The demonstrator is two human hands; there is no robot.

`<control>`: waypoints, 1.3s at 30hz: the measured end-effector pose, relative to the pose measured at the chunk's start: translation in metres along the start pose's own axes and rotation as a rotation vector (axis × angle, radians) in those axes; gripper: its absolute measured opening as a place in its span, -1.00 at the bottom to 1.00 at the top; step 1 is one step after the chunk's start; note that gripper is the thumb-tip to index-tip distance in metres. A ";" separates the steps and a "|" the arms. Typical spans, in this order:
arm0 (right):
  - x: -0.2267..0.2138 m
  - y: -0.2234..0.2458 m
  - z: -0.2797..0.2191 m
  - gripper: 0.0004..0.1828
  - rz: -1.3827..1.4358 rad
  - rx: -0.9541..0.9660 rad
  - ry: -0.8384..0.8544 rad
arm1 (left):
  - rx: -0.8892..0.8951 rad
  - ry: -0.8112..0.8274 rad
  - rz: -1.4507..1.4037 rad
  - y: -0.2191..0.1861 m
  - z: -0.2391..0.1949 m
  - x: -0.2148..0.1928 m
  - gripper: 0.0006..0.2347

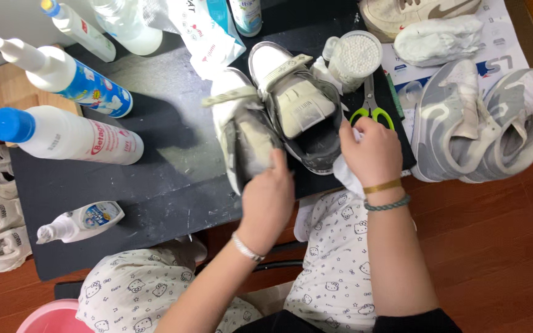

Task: The person cleans a white and grey sneaker by first wiping it with a wet cloth. They then use a toothbrush to scrub the shoe's surface and wipe it again with the cloth. The person repeats this process, focusing on different areas of the shoe.

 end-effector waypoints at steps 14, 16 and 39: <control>0.002 -0.080 0.066 0.05 0.082 -0.189 -0.065 | 0.341 -0.161 -0.113 -0.058 -0.004 -0.046 -0.43; 0.012 -0.081 0.081 0.17 -0.010 -0.272 0.024 | 0.302 -0.104 -0.136 -0.064 -0.003 -0.030 -0.42; 0.052 -0.088 0.144 0.38 0.203 -0.336 -0.233 | 0.304 -0.162 0.008 -0.071 0.006 -0.004 -0.88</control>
Point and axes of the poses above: each hand's wrist, its own z-axis towards the middle knuckle, its own x-axis out of the palm, y = z × x, the point moved 8 cm from there along z, towards the middle knuckle, and after that the axes turned 15 degrees about -x, right-handed, at the moved point
